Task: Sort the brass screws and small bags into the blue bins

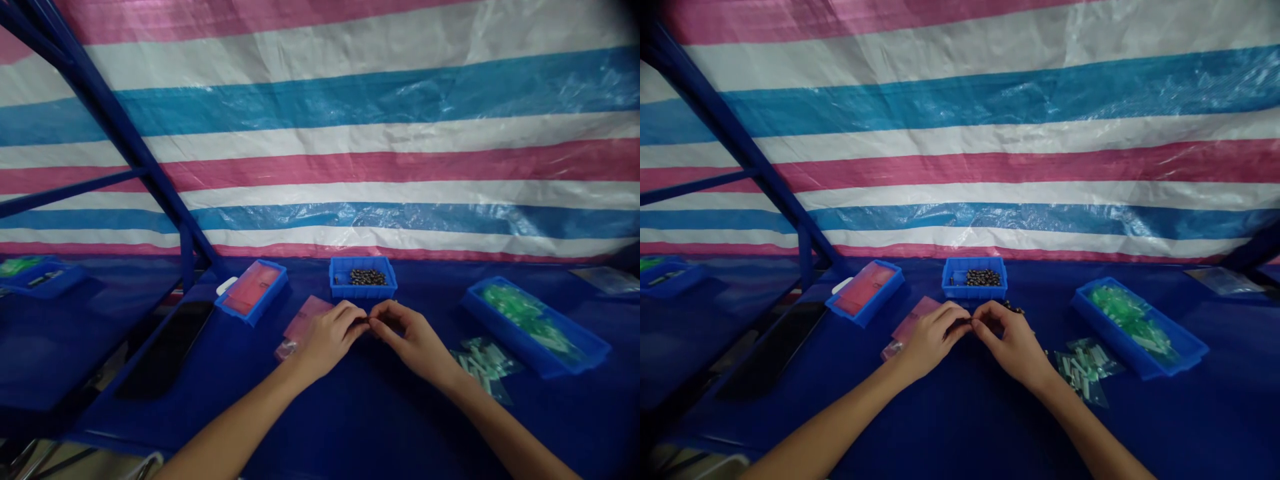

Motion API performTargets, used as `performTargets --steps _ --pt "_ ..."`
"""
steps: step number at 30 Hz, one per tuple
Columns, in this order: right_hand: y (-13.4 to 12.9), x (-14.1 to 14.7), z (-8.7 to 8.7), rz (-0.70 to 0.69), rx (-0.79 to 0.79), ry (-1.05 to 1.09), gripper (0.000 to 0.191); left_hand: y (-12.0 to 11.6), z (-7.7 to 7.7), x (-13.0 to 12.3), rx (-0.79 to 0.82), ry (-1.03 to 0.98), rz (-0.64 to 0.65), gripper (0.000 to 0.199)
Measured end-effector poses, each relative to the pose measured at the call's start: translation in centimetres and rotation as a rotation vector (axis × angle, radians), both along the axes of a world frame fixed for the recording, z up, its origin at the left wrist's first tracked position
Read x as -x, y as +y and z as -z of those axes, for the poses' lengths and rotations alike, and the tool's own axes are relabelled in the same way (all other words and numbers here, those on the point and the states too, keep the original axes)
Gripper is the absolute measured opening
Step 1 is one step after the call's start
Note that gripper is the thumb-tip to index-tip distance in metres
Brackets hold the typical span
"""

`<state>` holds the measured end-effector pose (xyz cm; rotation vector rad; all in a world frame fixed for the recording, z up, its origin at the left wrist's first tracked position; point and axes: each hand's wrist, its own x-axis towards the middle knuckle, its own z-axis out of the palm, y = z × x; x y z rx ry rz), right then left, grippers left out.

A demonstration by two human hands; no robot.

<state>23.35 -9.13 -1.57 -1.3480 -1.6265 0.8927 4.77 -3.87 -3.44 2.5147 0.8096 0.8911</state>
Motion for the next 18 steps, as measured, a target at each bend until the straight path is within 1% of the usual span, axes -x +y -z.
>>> performTargets --steps 4,8,10,11,12,14,16,17,18 --pt "-0.2 -0.1 0.1 0.023 -0.091 -0.23 0.02 0.3 0.1 0.0 -0.029 0.015 -0.025 0.015" --pt "-0.4 -0.7 0.5 -0.055 -0.298 -0.482 0.019 0.3 -0.5 0.2 -0.102 0.094 0.02 0.018" --pt "-0.1 -1.1 0.6 -0.071 -0.407 -0.55 0.019 0.3 -0.8 0.3 -0.129 0.073 0.013 0.019" --pt "0.2 -1.3 0.7 -0.036 -0.464 -0.573 0.019 0.2 -1.0 0.3 -0.143 0.046 -0.01 0.021" --pt "0.6 -1.4 0.8 0.037 -0.522 -0.599 0.019 0.2 -1.2 0.4 -0.159 0.016 -0.042 0.025" --pt "1.6 -1.5 1.0 0.26 -0.616 -0.669 0.021 -0.1 -1.5 0.5 -0.203 -0.024 -0.111 0.03" --pt "2.6 -1.5 1.2 0.472 -0.64 -0.753 0.028 -0.3 -1.7 0.6 -0.25 -0.034 -0.15 0.029" --pt "2.9 -1.4 1.3 0.533 -0.622 -0.789 0.032 -0.5 -1.8 0.6 -0.266 -0.033 -0.153 0.028" --pt "3.2 -1.4 1.3 0.564 -0.596 -0.815 0.035 -0.6 -1.8 0.6 -0.275 -0.03 -0.151 0.026"
